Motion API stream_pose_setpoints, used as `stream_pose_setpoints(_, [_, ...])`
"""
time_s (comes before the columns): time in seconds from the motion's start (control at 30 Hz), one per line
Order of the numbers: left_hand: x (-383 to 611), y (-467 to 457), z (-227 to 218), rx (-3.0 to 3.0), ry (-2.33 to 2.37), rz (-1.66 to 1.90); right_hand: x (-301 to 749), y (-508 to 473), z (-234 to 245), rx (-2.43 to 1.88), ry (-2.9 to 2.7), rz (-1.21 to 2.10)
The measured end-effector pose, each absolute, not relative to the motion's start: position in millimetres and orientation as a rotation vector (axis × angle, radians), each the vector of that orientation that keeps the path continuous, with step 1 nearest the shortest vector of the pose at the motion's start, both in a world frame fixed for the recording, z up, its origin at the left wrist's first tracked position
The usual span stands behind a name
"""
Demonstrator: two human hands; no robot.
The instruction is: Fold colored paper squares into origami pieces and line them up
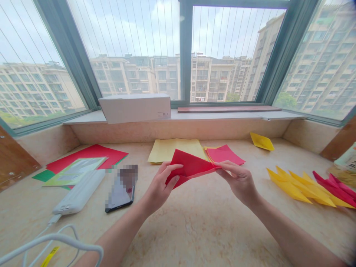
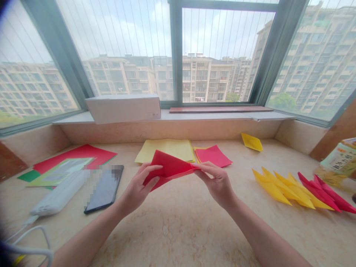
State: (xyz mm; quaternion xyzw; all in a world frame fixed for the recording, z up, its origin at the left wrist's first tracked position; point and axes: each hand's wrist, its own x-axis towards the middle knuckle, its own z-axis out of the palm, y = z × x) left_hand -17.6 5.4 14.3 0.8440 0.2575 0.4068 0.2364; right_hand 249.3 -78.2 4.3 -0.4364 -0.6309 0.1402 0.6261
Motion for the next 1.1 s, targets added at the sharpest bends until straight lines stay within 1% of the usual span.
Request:
stream_pose_setpoints(0.23, [-17.3,5.8,12.6,2.301,0.673,1.074,254.7,-79.4,3.7,-1.116,-1.559,0.156])
stream_pose_setpoints(0.47, [-17.7,7.1,12.2,2.214,0.668,1.044,257.4,-77.3,0.4,-1.023,-1.616,0.273])
stream_pose_setpoints(0.63, [-18.2,9.6,9.6,2.166,0.665,1.040,261.5,-78.7,3.2,-1.009,-1.792,0.232])
stream_pose_setpoints(0.83, [-18.1,9.5,7.5,2.177,0.637,0.993,262.5,-79.5,5.1,-1.041,-1.771,0.212])
stream_pose_setpoints(0.97, [-16.2,7.1,4.2,2.200,0.591,0.976,260.3,-78.6,3.5,-1.108,-1.650,0.278])
stream_pose_setpoints(1.1, [-15.6,6.9,-0.8,2.348,0.468,0.999,257.4,-75.2,-0.2,-1.154,-1.465,0.476])
